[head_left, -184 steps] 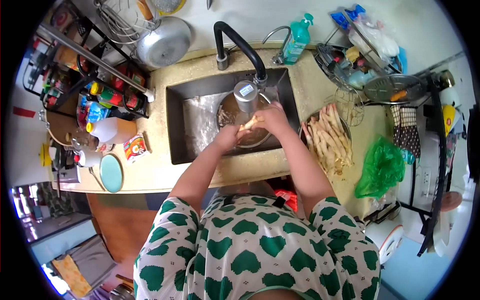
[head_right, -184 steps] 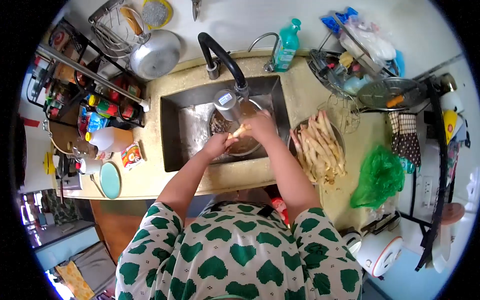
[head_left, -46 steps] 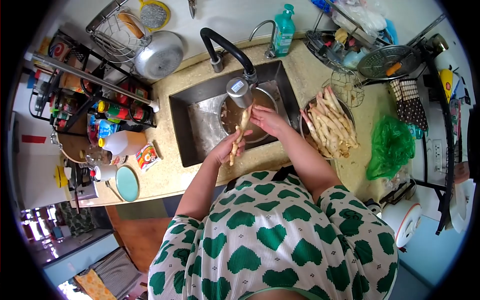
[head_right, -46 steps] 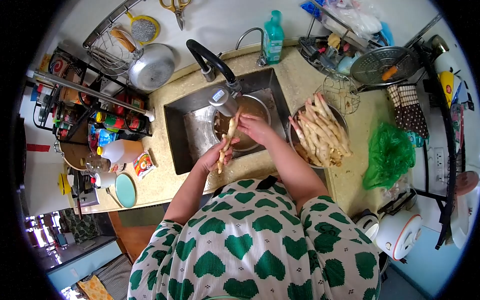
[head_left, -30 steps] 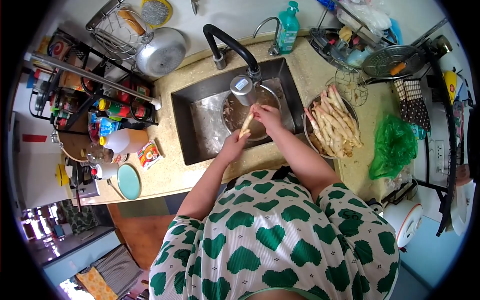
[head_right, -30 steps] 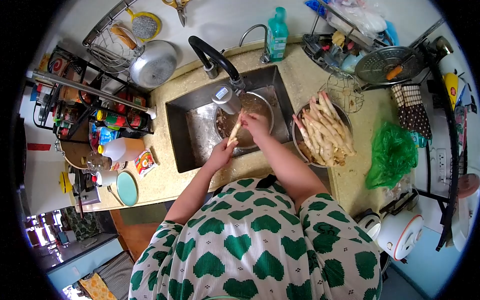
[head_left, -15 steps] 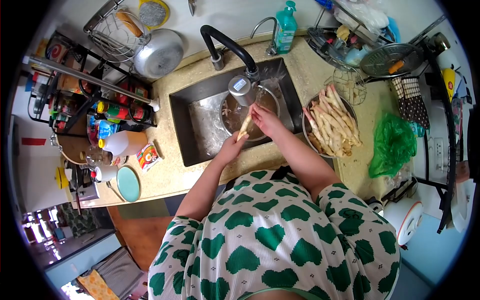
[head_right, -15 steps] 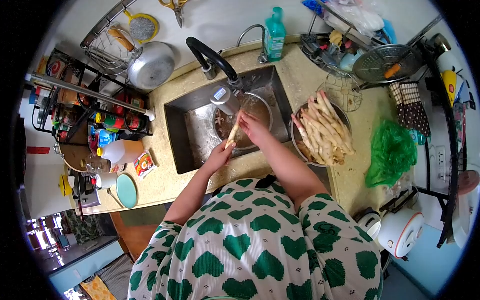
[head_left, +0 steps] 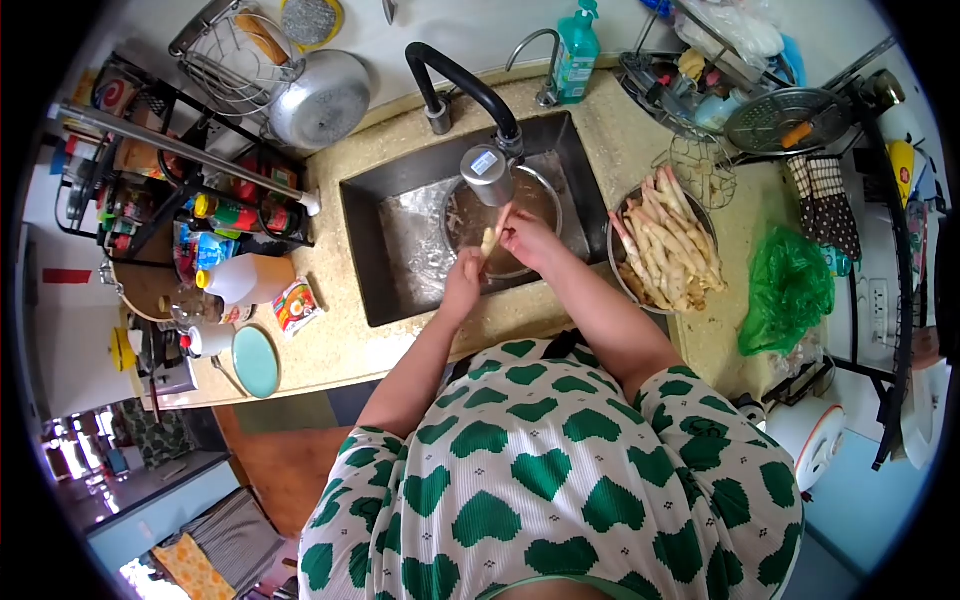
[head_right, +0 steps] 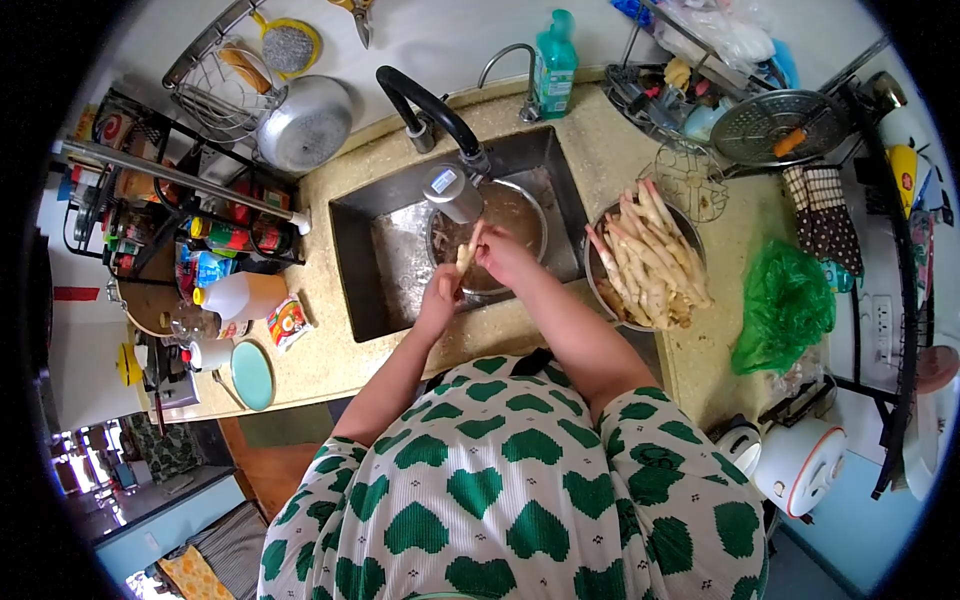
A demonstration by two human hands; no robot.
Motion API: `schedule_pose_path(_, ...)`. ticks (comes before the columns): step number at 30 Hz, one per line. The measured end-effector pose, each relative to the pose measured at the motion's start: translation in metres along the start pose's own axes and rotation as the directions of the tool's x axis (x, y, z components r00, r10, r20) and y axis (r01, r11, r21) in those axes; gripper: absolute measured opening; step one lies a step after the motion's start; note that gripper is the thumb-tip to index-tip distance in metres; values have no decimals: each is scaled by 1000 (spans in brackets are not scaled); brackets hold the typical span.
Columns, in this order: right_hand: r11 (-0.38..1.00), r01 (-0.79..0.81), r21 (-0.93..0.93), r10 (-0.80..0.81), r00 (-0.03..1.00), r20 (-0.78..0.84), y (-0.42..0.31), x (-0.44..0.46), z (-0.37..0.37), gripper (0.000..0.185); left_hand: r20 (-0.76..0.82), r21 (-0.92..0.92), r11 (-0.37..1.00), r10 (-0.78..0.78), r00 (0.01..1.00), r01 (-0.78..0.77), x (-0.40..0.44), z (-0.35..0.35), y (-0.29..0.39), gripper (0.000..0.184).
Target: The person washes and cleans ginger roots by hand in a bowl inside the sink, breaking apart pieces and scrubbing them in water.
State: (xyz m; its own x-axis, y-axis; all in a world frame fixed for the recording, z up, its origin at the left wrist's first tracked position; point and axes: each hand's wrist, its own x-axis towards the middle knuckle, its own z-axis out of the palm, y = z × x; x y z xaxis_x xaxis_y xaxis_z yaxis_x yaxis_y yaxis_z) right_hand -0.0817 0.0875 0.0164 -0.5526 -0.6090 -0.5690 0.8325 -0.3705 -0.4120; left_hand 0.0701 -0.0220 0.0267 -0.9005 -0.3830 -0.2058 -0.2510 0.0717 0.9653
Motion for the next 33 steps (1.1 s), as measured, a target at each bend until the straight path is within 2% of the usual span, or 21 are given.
schedule_pose_path(1, 1000, -28, 3, 28, 999, -30, 1, -1, 1, 10, 70, -29, 996, -77, 995, 80, 3, -7, 4, 38)
schedule_pose_path(3, 999, 23, -24, -25, 995, -93, 5, 3, 4, 8, 212, -70, 968, -220, 952, 239, 11, -21, 16, 46)
schedule_pose_path(4, 998, 49, -37, -54, 991, -125, 7, 6, 1, 7, 204, -30, 975, -208, 957, 219, 15, -24, 23, 49)
schedule_pose_path(6, 930, 88, -357, -145, 980, -135, -10, 9, -17, 5, 192, 56, 982, -186, 964, 178, 20, -29, 38, 55)
schedule_pose_path(7, 858, 102, -504, -190, 974, -127, -18, 6, -19, 6, 207, 25, 982, -186, 960, 185, 21, -29, 53, 46)
schedule_pose_path(8, 702, 169, -691, -347, 929, -125, -22, 3, -19, 8, 240, -26, 975, -209, 948, 221, 22, -30, 54, 44)
schedule_pose_path(10, 539, 298, -788, -434, 900, 43, -26, 19, -40, 8, 315, -128, 946, -245, 917, 297, 25, -29, 57, 38)
schedule_pose_path(13, 384, 224, -896, -321, 942, 98, -32, 12, -36, 18, 239, -119, 931, -311, 920, 346, 28, -23, 46, 32)
schedule_pose_path(15, 797, 46, -602, -82, 996, -32, -29, 2, -24, 26, 160, -94, 930, -339, 927, 356, 30, -20, 36, 33)
schedule_pose_path(16, 917, -70, -392, 56, 997, -48, -28, -7, -14, 30, 104, -73, 930, -352, 930, 360, 30, -19, 34, 33)
schedule_pose_path(17, 970, -67, -235, 83, 995, 55, -27, -19, -5, 34, 48, -52, 929, -364, 930, 366, 30, -17, 32, 34)
schedule_pose_path(18, 981, -76, -178, 92, 992, 83, -23, -24, 1, 32, 5, 27, 935, -353, 936, 352, 31, -15, 33, 35)
schedule_pose_path(20, 955, 44, -294, -39, 999, 24, -13, -27, 15, 30, -78, 184, 926, -320, 944, 329, 30, -11, 36, 37)
schedule_pose_path(21, 947, 66, -316, -72, 997, -7, -10, -23, 13, 29, -110, 312, 912, -245, 963, 267, 29, -11, 38, 39)
schedule_pose_path(24, 934, 120, -338, -149, 987, -64, -5, -15, 10, 27, -112, 328, 918, -199, 974, 225, 27, -4, 35, 38)
schedule_pose_path(25, 939, 129, -320, -155, 986, -59, -4, -14, 10, 27, -127, 338, 927, -129, 983, 165, 26, -3, 33, 39)
schedule_pose_path(28, 946, 133, -297, -143, 990, -11, -3, -15, 9, 29, -25, 529, 843, 133, 991, -100, 17, -5, 32, 42)
schedule_pose_path(29, 947, 131, -294, -134, 991, 10, -3, -16, 8, 29, -4, 512, 854, 111, 994, -93, 16, -6, 30, 43)
schedule_pose_path(31, 960, 99, -263, -90, 995, 45, -5, -22, 9, 30, 97, 262, 948, -212, 972, 180, 12, -9, 52, 42)
schedule_pose_path(32, 965, 82, -249, -69, 996, 63, -8, -24, 11, 30, 177, 141, 934, -350, 920, 329, 11, -10, 60, 41)
schedule_pose_path(33, 965, 83, -248, -71, 996, 56, -8, -23, 9, 29, 237, 90, 923, -385, 892, 374, 13, -12, 60, 41)
